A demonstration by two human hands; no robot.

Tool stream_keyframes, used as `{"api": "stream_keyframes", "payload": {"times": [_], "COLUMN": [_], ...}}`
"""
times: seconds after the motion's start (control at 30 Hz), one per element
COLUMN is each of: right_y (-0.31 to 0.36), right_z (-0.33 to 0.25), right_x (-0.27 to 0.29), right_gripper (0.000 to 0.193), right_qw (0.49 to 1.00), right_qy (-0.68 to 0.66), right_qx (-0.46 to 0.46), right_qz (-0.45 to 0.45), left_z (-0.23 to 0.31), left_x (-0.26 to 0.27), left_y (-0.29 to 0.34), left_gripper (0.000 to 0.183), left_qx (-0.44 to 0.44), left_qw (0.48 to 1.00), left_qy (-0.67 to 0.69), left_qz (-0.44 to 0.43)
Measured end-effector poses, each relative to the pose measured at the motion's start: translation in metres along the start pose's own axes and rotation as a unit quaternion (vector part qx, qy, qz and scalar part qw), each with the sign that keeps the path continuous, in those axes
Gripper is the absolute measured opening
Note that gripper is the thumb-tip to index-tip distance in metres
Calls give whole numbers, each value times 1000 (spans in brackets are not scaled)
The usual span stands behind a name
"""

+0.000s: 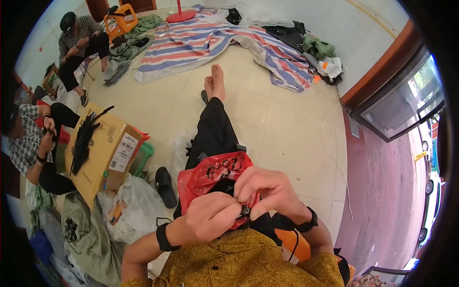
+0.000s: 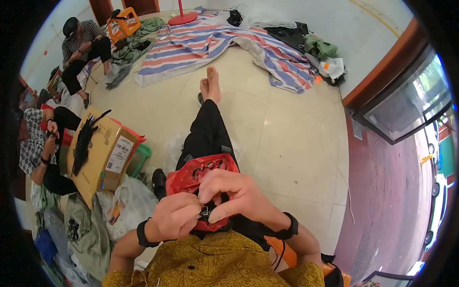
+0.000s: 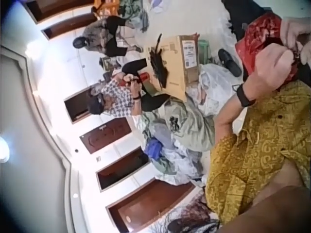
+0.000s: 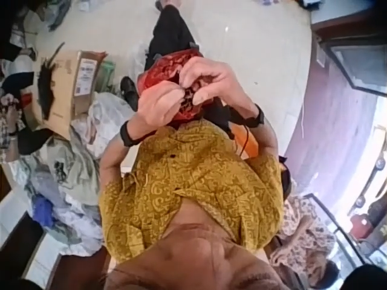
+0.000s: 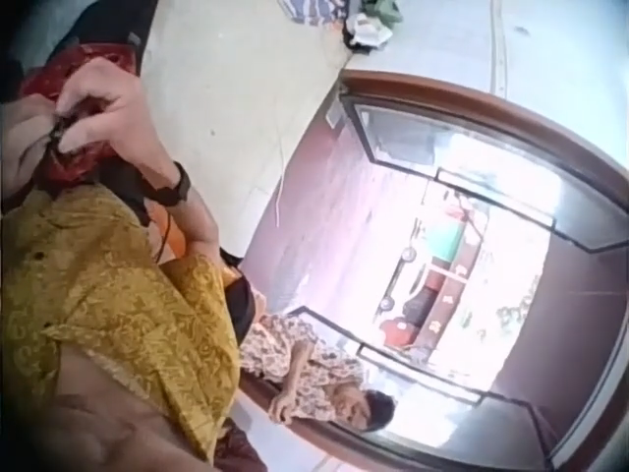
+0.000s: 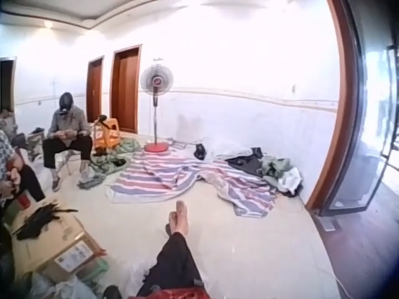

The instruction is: Manually attaching or assembling small black shoe components or straps.

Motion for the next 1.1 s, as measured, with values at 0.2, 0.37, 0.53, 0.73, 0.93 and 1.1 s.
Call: {"api": "stream_keyframes", "payload": {"times": [0.2, 0.37, 0.53, 0.73, 0.93, 1.1], "right_y": [-1, -3, -2, -4, -5, -8], "right_z": [7, 15, 24, 35, 43, 39], "right_x": [-5, -7, -7, 2, 1, 8], "right_gripper": [24, 24, 26, 27, 28, 24], "right_qw": [995, 987, 982, 967, 963, 986], "right_qy": [-87, -145, -174, -246, -251, -143], "right_qx": [-1, -19, -41, -66, -100, -73], "right_qz": [-45, -64, -55, 10, 22, 50], "left_z": [12, 12, 11, 6, 3, 2], "left_x": [7, 6, 3, 1, -2, -3], "left_y": [-6, -9, -11, -15, -14, -12], "left_gripper": [30, 29, 27, 29, 30, 28], "left_qx": [-76, -84, -89, -93, -100, -102], "left_qw": [992, 989, 986, 979, 970, 970], "left_qy": [-96, -120, -137, -177, -215, -212], "left_qz": [40, 29, 14, -31, -56, -61]}}
Point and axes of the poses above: each hand's wrist, its own y-axis away from the middle knuckle, its own x-axis out of the back of the hand, z = x × y, the point moved 10 cm from there along -y, towards the middle knuckle, and after that the axes turned 11 degrees about -x, right-handed, at the moved point
